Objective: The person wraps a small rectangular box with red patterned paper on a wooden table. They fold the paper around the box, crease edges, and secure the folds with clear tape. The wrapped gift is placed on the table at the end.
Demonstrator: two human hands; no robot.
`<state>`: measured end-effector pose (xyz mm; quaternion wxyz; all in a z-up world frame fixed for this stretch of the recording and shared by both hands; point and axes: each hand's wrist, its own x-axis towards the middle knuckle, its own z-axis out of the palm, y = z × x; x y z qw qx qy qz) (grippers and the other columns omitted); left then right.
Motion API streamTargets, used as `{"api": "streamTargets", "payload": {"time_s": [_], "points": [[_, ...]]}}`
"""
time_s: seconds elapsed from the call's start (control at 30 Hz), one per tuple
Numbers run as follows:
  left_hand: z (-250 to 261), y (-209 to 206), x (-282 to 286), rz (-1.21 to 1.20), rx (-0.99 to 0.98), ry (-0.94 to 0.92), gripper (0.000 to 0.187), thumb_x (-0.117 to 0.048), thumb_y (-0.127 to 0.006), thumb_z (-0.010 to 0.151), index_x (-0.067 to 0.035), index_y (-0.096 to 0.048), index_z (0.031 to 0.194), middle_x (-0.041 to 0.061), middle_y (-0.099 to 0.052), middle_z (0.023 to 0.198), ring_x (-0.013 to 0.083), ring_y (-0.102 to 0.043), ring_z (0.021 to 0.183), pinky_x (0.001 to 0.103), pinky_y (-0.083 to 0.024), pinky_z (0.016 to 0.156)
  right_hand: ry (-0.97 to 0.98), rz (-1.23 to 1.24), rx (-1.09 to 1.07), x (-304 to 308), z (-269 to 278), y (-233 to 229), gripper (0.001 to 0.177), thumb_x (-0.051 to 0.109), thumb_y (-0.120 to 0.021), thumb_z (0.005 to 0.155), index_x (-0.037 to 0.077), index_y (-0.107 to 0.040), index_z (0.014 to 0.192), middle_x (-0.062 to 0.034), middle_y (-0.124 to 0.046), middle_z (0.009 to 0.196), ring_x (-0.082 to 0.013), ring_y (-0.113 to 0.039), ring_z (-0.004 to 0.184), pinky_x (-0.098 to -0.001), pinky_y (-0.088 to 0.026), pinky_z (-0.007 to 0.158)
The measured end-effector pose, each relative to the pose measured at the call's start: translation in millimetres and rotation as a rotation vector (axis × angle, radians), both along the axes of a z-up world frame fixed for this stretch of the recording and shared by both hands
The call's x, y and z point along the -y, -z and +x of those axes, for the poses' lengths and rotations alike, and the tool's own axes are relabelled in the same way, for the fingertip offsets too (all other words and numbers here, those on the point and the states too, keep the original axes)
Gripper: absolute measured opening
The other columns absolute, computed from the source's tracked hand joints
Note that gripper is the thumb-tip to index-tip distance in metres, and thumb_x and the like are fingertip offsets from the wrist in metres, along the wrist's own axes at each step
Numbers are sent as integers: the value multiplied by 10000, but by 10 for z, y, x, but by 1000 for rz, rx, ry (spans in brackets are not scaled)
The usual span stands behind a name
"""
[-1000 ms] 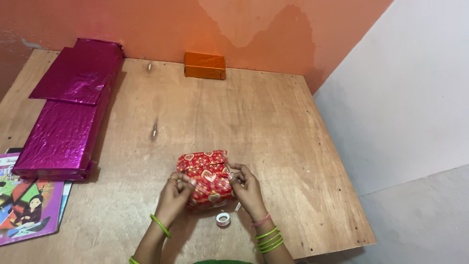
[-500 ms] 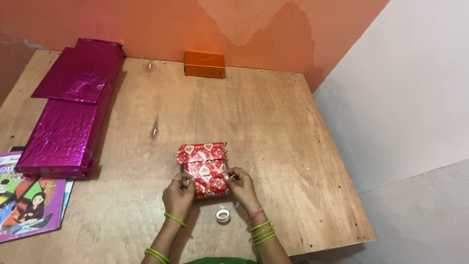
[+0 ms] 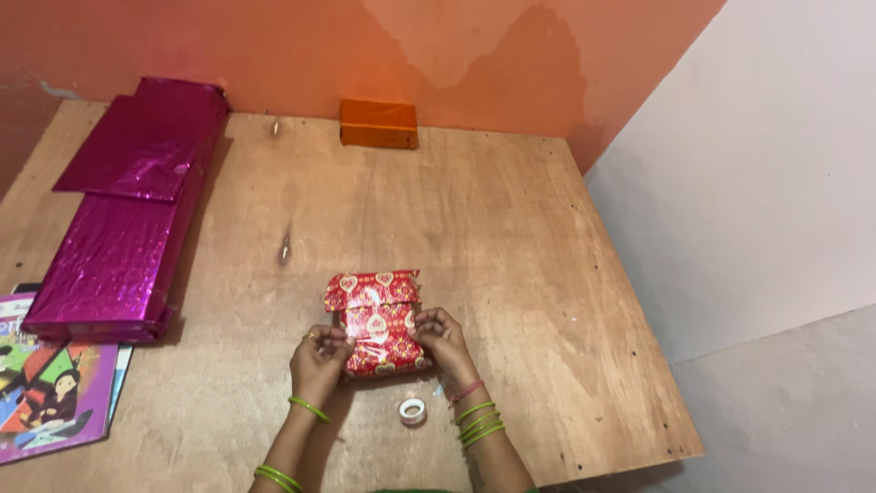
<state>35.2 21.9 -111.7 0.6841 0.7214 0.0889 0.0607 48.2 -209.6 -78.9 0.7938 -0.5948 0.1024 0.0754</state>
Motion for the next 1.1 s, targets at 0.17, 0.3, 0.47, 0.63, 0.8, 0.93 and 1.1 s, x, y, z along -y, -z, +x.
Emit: {"api": "streamTargets", "payload": {"time_s": [0.17, 0.3, 0.47, 0.63, 0.8, 0.93, 1.1], "points": [[77, 376, -69, -544, -176, 20, 372, -39, -824, 788, -6, -607, 1089, 38, -642, 867, 132, -619, 739, 295, -507, 647, 23, 37, -49, -10, -99, -190, 352, -45, -696, 823, 87, -609, 1137, 13, -680, 997, -89, -682, 924, -263, -598, 788], [165, 345, -95, -363, -88, 45, 459, -44, -801, 811, 33, -617, 1225, 55, -732, 1005, 102, -714, 901, 273, -588, 828, -13, 8, -119, -51, -118, -319, 297, 45, -707, 868, 50, -641, 1158, -32, -720, 1032, -129, -704, 936, -307, -602, 770], [147, 193, -83, -458, -252, 91, 387, -50, -775, 848, 74, -710, 1209, 142, -778, 1025, 169, -734, 833, 318, -599, 752, -31, 55, -61, 37, -111, -148, 227, 51, -706, 916, 17, -650, 1133, -76, -709, 1030, -158, -694, 925, -304, -599, 794], [421, 195, -120, -489, -255, 170, 349, -37, -772, 833, 50, -736, 1169, 151, -783, 1004, 174, -735, 820, 319, -609, 719, -32, -2, -5, 122, 52, -117, 183, 31, -681, 909, 28, -645, 1089, -60, -716, 998, -138, -703, 856, -294, -601, 735], [558, 676, -152, -514, -309, 81, 234, 39, -683, 861, 108, -700, 1084, 154, -755, 971, 214, -747, 805, 359, -630, 710, -55, -17, -136, 110, 106, -239, 153, 67, -727, 908, 77, -627, 1023, -22, -666, 880, -82, -559, 613, -240, -424, 483], [551, 677, -153, -375, -254, 134, 157, 36, -661, 895, 51, -735, 1032, 116, -768, 913, 188, -725, 786, 305, -605, 716, -43, -51, -181, 114, 104, -286, 176, 68, -730, 891, 86, -613, 1020, -9, -666, 858, -73, -542, 589, -236, -366, 455], [176, 238, 50, -699, 12, -253, 53, -27, -683, 974, -18, -682, 1027, 2, -635, 864, 83, -558, 717, 240, -490, 623, -8, 3, -106, 84, 160, -104, 202, 56, -733, 890, 71, -614, 1052, -18, -671, 869, -80, -578, 630, -239, -416, 484]]}}
